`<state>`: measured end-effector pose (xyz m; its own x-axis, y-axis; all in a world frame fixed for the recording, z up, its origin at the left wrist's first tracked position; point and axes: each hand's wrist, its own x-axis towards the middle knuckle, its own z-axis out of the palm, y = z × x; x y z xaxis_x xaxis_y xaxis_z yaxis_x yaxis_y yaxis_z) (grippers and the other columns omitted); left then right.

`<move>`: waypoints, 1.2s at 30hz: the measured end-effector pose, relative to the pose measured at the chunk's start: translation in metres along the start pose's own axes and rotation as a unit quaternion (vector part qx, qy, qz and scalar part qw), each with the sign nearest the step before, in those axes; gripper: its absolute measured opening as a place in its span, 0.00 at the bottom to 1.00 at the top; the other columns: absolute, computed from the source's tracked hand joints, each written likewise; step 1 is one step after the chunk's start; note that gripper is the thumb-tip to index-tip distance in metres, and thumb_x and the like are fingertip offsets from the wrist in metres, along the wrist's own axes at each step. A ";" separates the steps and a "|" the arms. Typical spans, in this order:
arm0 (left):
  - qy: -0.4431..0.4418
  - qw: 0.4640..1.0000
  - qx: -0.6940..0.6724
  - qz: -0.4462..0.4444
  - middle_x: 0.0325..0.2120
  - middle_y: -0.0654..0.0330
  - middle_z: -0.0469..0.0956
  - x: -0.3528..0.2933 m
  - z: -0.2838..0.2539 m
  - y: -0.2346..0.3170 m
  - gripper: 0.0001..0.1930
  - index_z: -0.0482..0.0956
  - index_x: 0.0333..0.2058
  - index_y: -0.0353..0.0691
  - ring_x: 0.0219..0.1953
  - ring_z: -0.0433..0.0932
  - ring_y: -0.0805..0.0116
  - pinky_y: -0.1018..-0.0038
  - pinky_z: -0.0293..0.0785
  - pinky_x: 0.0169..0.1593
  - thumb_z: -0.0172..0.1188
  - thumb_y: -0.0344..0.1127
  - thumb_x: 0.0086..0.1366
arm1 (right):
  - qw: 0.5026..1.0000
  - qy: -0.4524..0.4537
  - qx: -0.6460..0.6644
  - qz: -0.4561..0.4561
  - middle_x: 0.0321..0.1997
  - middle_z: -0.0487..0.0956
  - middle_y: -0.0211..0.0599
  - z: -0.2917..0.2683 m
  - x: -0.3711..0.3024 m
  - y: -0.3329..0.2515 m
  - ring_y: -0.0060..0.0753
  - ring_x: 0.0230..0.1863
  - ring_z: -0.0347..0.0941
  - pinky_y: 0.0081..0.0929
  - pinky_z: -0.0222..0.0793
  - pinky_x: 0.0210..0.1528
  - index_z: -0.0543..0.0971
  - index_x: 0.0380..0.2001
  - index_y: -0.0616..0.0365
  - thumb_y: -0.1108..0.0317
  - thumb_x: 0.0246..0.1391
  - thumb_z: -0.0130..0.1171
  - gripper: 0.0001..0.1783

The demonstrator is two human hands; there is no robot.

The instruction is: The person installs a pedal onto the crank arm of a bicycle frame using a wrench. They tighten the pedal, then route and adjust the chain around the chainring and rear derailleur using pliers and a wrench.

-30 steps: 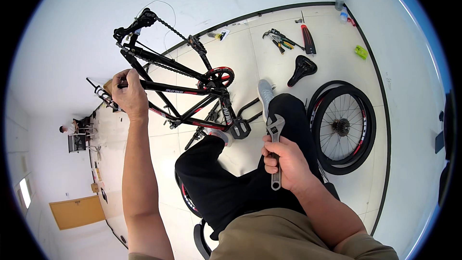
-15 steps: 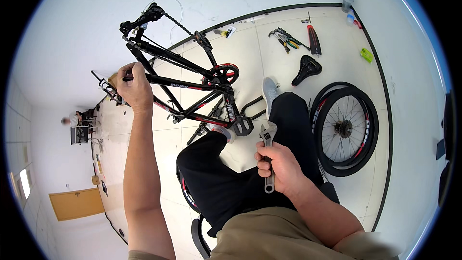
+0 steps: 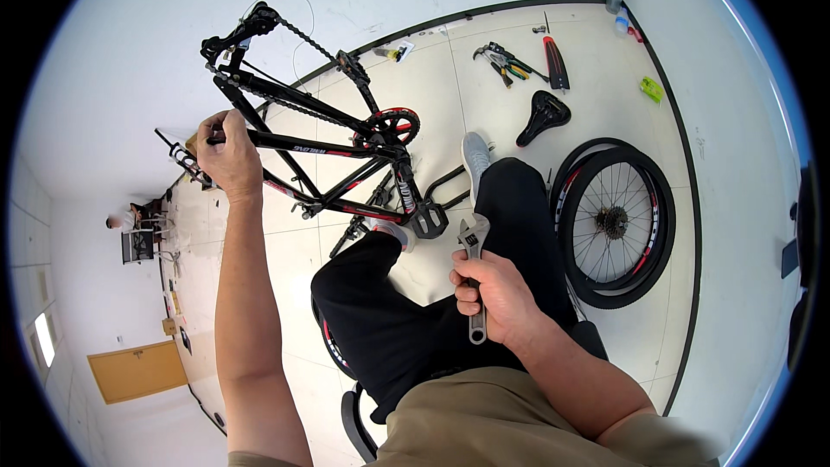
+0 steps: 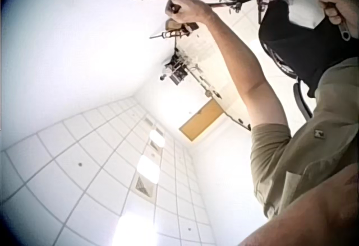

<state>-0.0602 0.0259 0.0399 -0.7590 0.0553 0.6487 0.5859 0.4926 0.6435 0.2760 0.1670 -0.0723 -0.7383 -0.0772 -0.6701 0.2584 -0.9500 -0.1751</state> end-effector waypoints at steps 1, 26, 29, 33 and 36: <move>-0.002 1.000 -0.005 -0.005 0.25 0.64 0.76 0.000 0.000 -0.001 0.12 0.81 0.33 0.30 0.28 0.68 0.77 0.79 0.67 0.34 0.63 0.37 0.61 | 1.000 -0.001 -0.003 0.001 0.29 0.71 0.28 0.000 0.001 0.001 0.14 0.21 0.58 0.18 0.52 0.21 0.73 0.36 0.53 0.74 0.59 0.54 0.03; 0.014 1.000 0.011 0.024 0.21 0.69 0.72 -0.005 0.002 0.010 0.12 0.80 0.32 0.31 0.24 0.65 0.83 0.83 0.65 0.30 0.64 0.36 0.61 | 0.999 -0.033 -0.022 0.006 0.33 0.72 0.34 -0.002 -0.001 0.003 0.16 0.22 0.61 0.17 0.57 0.22 0.72 0.45 0.58 0.74 0.63 0.54 0.09; 0.014 0.999 0.013 0.030 0.21 0.69 0.73 -0.005 0.002 0.009 0.12 0.80 0.33 0.30 0.24 0.66 0.83 0.83 0.66 0.31 0.64 0.36 0.61 | 0.999 -0.032 -0.020 0.006 0.33 0.72 0.34 -0.001 -0.002 0.003 0.16 0.22 0.61 0.17 0.57 0.22 0.72 0.45 0.58 0.73 0.63 0.54 0.09; 0.013 0.999 0.013 0.027 0.21 0.69 0.73 -0.005 0.002 0.009 0.12 0.80 0.33 0.30 0.24 0.66 0.83 0.83 0.66 0.30 0.64 0.36 0.61 | 0.999 -0.031 -0.022 0.005 0.33 0.72 0.33 0.000 -0.003 0.003 0.16 0.22 0.61 0.17 0.57 0.23 0.72 0.46 0.58 0.73 0.63 0.54 0.09; 0.013 1.000 0.012 0.023 0.20 0.70 0.72 -0.005 0.003 0.010 0.12 0.80 0.33 0.31 0.23 0.65 0.83 0.83 0.65 0.30 0.64 0.36 0.61 | 0.999 -0.032 -0.023 0.005 0.33 0.72 0.33 -0.002 -0.002 0.003 0.16 0.22 0.61 0.17 0.57 0.22 0.72 0.46 0.57 0.73 0.63 0.54 0.08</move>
<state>-0.0509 0.0334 0.0418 -0.7236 0.0569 0.6878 0.6133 0.5101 0.6031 0.2793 0.1648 -0.0725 -0.7731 -0.1070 -0.6252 0.2926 -0.9347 -0.2019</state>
